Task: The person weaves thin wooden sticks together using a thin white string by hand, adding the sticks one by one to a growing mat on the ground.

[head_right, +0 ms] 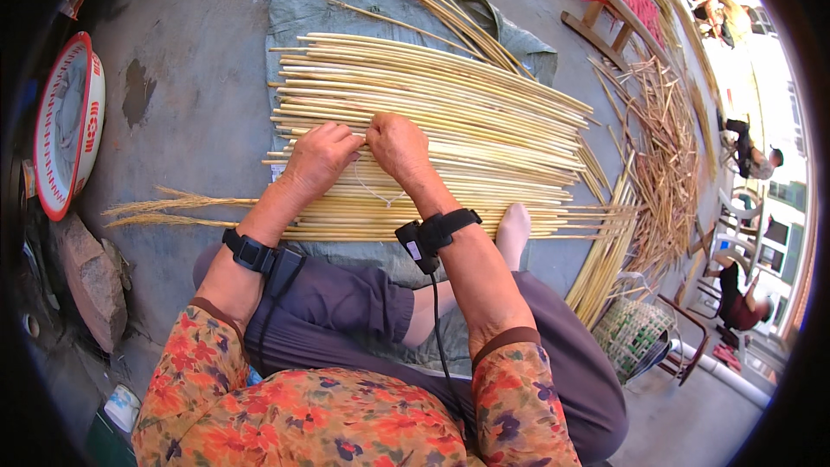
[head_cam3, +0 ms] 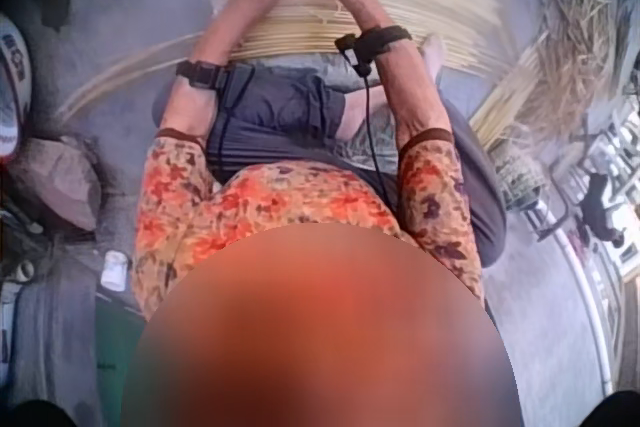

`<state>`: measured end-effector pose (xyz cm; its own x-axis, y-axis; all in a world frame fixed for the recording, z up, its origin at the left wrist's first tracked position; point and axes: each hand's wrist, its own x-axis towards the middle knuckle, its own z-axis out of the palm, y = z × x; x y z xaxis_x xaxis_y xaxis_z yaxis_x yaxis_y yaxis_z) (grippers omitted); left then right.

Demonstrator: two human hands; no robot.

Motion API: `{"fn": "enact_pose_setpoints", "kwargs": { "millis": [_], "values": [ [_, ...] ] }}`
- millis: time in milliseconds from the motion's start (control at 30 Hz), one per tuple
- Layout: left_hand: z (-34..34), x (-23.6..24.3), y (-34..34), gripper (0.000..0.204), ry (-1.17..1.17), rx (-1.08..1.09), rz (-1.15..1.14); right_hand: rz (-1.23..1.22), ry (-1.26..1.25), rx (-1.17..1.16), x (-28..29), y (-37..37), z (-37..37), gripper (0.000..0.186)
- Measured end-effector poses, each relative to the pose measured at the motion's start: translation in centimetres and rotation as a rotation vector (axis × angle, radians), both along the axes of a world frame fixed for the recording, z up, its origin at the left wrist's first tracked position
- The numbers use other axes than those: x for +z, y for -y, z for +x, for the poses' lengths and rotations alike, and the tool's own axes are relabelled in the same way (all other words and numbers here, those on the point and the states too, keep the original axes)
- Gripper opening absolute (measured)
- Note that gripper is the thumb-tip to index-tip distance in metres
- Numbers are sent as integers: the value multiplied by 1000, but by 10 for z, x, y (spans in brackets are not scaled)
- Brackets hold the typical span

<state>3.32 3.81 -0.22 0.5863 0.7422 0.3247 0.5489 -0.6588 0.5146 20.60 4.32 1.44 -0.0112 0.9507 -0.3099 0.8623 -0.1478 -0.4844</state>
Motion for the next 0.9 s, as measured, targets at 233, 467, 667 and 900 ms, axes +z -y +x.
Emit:
{"fn": "enact_pose_setpoints", "kwargs": {
  "millis": [233,467,667,900],
  "values": [
    [-1,5,0,12,-12,-9,-29,38,-941,-555,-2,-18,4,17],
    [-4,4,0,11,35,-4,-52,42,-1257,-614,14,-55,31,15],
    [-5,5,-3,17,48,-27,-35,722,-879,-448,72,-134,116,14],
    [-1,4,-1,20,25,-9,-39,54,-192,252,44,-39,63,23]
  ]
}}
